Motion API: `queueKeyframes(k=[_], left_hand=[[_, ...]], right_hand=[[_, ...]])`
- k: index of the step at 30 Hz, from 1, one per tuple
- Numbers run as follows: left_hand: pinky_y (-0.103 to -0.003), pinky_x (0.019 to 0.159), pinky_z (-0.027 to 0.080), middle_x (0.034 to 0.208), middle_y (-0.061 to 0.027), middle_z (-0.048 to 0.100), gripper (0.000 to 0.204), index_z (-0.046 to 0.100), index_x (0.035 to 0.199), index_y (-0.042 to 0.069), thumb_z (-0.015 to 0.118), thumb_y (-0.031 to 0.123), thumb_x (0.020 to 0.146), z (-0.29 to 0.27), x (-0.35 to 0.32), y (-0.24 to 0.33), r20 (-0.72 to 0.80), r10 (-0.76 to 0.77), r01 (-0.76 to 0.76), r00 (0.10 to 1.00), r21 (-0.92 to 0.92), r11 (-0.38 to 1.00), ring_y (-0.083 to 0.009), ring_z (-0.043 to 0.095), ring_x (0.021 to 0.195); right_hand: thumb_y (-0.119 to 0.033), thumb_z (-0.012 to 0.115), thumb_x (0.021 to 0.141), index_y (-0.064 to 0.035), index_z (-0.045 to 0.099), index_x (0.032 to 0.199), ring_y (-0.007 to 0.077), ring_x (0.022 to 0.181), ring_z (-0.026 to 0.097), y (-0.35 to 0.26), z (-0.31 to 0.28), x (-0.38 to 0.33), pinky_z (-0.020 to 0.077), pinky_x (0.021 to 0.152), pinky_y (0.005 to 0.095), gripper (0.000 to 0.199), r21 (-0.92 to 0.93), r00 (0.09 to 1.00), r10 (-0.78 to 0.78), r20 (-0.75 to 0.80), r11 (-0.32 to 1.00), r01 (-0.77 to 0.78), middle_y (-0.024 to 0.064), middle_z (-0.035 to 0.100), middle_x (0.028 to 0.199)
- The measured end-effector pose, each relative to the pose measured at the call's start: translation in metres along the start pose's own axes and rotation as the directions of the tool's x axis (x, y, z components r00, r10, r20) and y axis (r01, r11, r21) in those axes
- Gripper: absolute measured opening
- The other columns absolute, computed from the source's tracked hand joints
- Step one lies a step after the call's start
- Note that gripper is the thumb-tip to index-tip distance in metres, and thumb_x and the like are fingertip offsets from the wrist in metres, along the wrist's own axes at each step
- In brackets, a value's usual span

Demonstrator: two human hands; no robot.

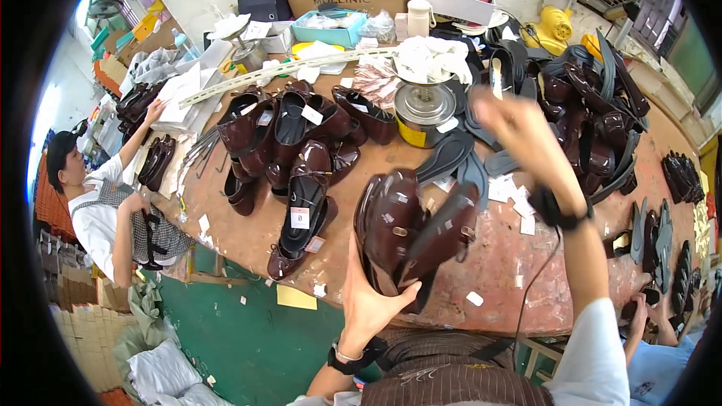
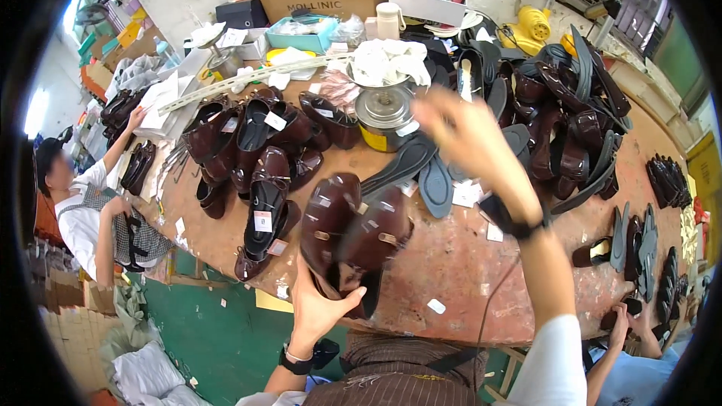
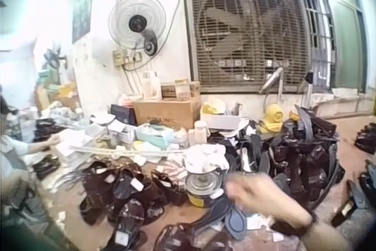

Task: Polishing and tagging leather shoes at a manufacturing workstation.

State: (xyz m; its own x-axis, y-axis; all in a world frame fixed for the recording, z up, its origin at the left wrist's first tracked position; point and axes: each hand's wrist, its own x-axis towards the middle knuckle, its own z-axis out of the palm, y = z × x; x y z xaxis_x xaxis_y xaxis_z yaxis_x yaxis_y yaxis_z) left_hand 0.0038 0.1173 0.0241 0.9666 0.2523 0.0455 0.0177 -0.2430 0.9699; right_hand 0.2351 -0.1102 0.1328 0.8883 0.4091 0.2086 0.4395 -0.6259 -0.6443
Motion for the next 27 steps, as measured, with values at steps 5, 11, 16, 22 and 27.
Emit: queueKeyframes(k=[5, 11, 16, 22, 27], left_hand=[[-0.051, 0.092, 0.045, 0.120, -0.0260, 0.054, 0.126, 0.020, 0.153, 0.002, 0.089, 0.041, 0.054, 0.013, -0.015, -0.020, 0.015, -0.157, 0.088, 0.987, 0.771, 0.630, -0.0429, 0.055, 0.109], [-0.048, 0.092, 0.040, 0.120, -0.0221, 0.054, 0.123, 0.028, 0.149, -0.001, 0.090, 0.045, 0.053, 0.030, -0.036, -0.060, 0.050, -0.080, 0.007, 0.995, 0.804, 0.595, -0.0390, 0.053, 0.108], [-0.046, 0.087, 0.041, 0.117, -0.0221, 0.056, 0.114, 0.034, 0.146, -0.003, 0.085, 0.052, 0.061, 0.023, -0.032, -0.066, 0.066, 0.061, -0.090, 0.996, 0.774, 0.627, -0.0378, 0.055, 0.100], [-0.047, 0.095, 0.039, 0.127, -0.0227, 0.053, 0.117, 0.030, 0.147, -0.003, 0.089, 0.044, 0.058, 0.043, -0.035, -0.054, 0.033, -0.046, 0.008, 0.998, 0.724, 0.690, -0.0382, 0.052, 0.112], [-0.048, 0.100, 0.037, 0.135, -0.0233, 0.049, 0.118, 0.026, 0.148, -0.003, 0.090, 0.038, 0.058, 0.067, -0.038, -0.057, 0.073, -0.082, 0.006, 0.994, 0.712, 0.702, -0.0393, 0.049, 0.120]], right_hand=[[-0.054, 0.058, 0.091, -0.0118, 0.051, 0.137, 0.0407, 0.114, 0.059, 0.034, 0.078, 0.161, 0.0499, 0.093, 0.0479, 0.064, -0.545, 0.973, -0.174, -0.154, 0.836, 0.063, 0.0271, 0.060, 0.122], [-0.004, 0.056, 0.082, -0.0003, 0.071, 0.096, 0.0364, 0.079, 0.068, 0.090, 0.119, 0.196, 0.0541, 0.067, 0.0434, 0.021, -0.604, 0.873, -0.347, -0.343, 0.793, 0.078, 0.0209, 0.069, 0.088], [-0.007, 0.062, 0.083, -0.0003, 0.071, 0.097, 0.0275, 0.075, 0.070, 0.092, 0.067, 0.152, 0.0526, 0.067, 0.0371, 0.018, -0.019, 0.757, -0.228, -0.612, 0.961, 0.274, 0.0167, 0.073, 0.083], [-0.012, 0.058, 0.090, -0.0003, 0.068, 0.110, 0.0153, 0.076, 0.068, 0.001, 0.037, -0.082, 0.0552, 0.069, 0.0299, 0.025, 0.117, 0.802, -0.037, -0.596, 0.984, 0.132, 0.0079, 0.071, 0.093], [-0.011, 0.074, 0.071, -0.0119, 0.060, 0.128, 0.0411, 0.138, 0.039, -0.018, 0.130, -0.179, 0.0258, 0.112, 0.0593, 0.059, -0.165, 0.988, 0.139, 0.072, 0.978, -0.126, 0.0172, 0.053, 0.140]])
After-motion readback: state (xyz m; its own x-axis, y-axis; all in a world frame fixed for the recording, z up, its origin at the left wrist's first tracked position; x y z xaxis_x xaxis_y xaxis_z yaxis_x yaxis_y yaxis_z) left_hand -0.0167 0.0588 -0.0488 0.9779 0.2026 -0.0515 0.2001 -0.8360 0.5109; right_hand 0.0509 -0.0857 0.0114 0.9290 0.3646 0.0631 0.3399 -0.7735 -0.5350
